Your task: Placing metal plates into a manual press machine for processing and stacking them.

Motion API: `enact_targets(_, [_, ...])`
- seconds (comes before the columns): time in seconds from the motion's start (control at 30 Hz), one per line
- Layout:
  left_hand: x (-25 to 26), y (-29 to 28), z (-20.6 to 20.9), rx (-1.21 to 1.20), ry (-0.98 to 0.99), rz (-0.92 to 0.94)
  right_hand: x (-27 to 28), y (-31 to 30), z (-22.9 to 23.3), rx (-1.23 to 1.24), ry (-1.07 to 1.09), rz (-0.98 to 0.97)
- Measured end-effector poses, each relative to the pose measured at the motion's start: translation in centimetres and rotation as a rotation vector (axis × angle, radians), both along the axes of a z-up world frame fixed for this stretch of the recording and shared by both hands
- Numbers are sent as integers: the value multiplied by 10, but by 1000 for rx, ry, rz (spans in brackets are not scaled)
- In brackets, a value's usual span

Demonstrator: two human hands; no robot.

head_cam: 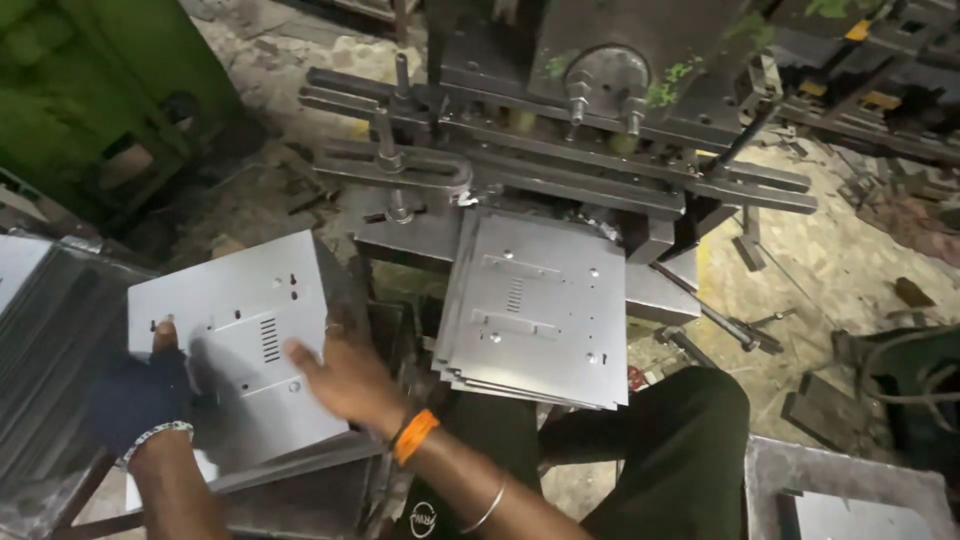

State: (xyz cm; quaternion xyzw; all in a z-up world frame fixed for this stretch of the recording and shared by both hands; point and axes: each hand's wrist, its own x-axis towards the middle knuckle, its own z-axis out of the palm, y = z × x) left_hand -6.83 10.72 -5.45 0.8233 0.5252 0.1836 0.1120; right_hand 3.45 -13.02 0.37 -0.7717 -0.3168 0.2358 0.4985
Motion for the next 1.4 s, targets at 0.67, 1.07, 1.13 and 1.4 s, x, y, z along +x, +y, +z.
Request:
enact_targets(0.67, [15, 2, 40, -483, -185, -285, -22, 13, 18, -255, -188, -137])
enact_targets(1.07, [3, -33, 20, -818, -397, -448, -13, 16, 50, 107, 390, -255])
enact_targets(1.13, [4, -39, -4, -867, -426, -484, -4, 11, 21, 280, 387, -324])
enact_targets(1.4, [81, -121, -125, -1123, -558, -705, 67, -162, 2, 576, 518, -532])
